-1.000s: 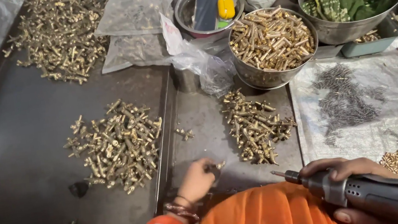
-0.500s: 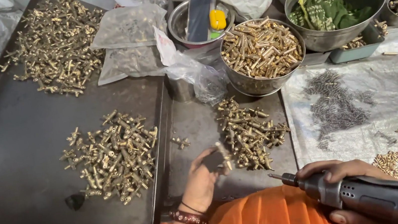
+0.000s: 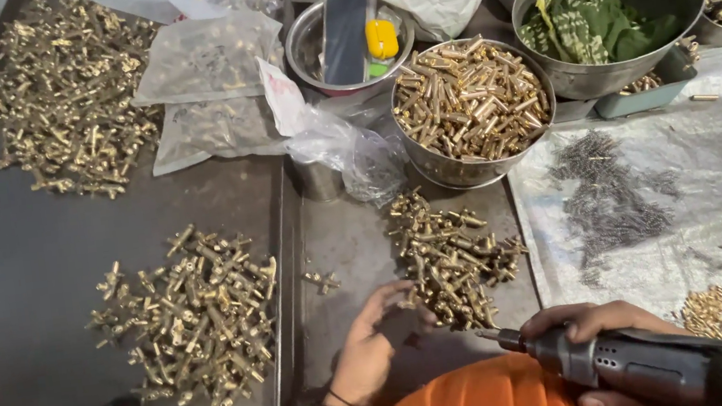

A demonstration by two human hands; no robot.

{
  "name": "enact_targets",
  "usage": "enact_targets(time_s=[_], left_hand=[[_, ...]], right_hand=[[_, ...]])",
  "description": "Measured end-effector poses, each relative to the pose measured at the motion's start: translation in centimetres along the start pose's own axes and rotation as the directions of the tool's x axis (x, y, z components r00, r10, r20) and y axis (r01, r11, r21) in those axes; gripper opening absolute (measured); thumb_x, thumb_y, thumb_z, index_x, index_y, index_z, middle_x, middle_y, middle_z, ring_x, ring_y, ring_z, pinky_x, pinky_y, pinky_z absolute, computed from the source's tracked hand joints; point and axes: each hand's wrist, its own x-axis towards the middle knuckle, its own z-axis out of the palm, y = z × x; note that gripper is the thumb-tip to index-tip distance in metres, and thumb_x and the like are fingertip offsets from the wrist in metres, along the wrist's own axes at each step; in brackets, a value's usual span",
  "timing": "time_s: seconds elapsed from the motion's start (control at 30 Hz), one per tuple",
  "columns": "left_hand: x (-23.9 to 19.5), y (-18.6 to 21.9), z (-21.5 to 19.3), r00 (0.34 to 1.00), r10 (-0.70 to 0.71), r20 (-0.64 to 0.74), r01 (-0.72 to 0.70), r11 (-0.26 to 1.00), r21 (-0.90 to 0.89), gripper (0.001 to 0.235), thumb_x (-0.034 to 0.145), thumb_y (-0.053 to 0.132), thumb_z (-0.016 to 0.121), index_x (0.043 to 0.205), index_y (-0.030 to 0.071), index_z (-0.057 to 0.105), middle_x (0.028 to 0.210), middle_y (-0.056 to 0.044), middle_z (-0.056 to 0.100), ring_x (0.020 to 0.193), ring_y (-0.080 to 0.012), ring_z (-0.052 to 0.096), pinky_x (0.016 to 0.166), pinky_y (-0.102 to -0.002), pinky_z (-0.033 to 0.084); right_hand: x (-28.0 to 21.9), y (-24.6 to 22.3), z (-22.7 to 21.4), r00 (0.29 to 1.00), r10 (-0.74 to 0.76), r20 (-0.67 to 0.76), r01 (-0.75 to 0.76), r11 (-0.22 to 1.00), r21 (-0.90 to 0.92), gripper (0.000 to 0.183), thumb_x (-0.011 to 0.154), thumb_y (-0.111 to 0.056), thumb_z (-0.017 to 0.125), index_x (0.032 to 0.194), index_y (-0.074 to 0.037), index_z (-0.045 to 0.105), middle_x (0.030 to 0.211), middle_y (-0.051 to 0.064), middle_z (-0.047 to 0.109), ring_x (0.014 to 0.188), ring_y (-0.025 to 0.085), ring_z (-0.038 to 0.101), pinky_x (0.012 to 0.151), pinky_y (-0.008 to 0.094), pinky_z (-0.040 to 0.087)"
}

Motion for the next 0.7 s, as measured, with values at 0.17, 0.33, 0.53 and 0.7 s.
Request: enact_targets(time_s=[0.17, 0.33, 0.53, 0.7], left_hand=[[0.5, 4.3, 2.9, 0.969, -0.236, 0.076, 0.247, 0.943, -0.225, 0.028, 0.093, 0.015, 0.056, 0.12, 0.007, 0.058, 0.088, -0.009, 0.07, 0.073, -0.0213, 0.069, 0.06, -0.032, 0.052], [3.5, 2.2, 5.9, 0.986, -0.164, -0.022, 0.157, 0.97, -0.186, 0.015, 0.099, 0.015, 0.061, 0.103, 0.001, 0.062, 0.068, -0.003, 0.053, 0.058, -0.0168, 0.057, 0.051, -0.031, 0.043], [3.2, 5.6, 11.5, 0.955, -0.295, 0.033, 0.292, 0.912, -0.289, 0.027, 0.095, 0.025, 0.057, 0.085, 0.002, 0.066, 0.058, -0.001, 0.048, 0.045, -0.0107, 0.044, 0.042, -0.026, 0.033], [2.7, 6.3, 12.1, 0.951, -0.307, 0.026, 0.302, 0.914, -0.271, 0.034, 0.098, 0.03, 0.054, 0.082, 0.001, 0.064, 0.058, -0.002, 0.049, 0.041, -0.0089, 0.036, 0.037, -0.025, 0.023]], right_hand=[[1.4, -2.2, 0.4, 0.999, -0.035, 0.032, 0.041, 0.982, -0.184, 0.044, 0.089, 0.003, 0.077, 0.128, -0.009, 0.061, 0.142, 0.035, 0.055, 0.124, 0.036, 0.066, 0.095, 0.046, 0.056], [2.7, -5.7, 2.2, 0.994, -0.089, -0.064, 0.075, 0.976, -0.204, 0.048, 0.087, -0.001, 0.079, 0.129, -0.011, 0.057, 0.141, 0.034, 0.057, 0.108, 0.033, 0.071, 0.087, 0.045, 0.061], [2.2, -4.2, 2.2, 0.98, -0.135, -0.144, 0.101, 0.971, -0.217, 0.049, 0.082, -0.003, 0.079, 0.126, -0.01, 0.057, 0.138, 0.036, 0.06, 0.118, 0.037, 0.067, 0.095, 0.047, 0.056], [1.8, -3.2, 2.7, 0.962, -0.189, -0.198, 0.151, 0.97, -0.192, 0.052, 0.079, 0.0, 0.078, 0.125, -0.011, 0.057, 0.136, 0.037, 0.061, 0.121, 0.039, 0.065, 0.102, 0.05, 0.052]])
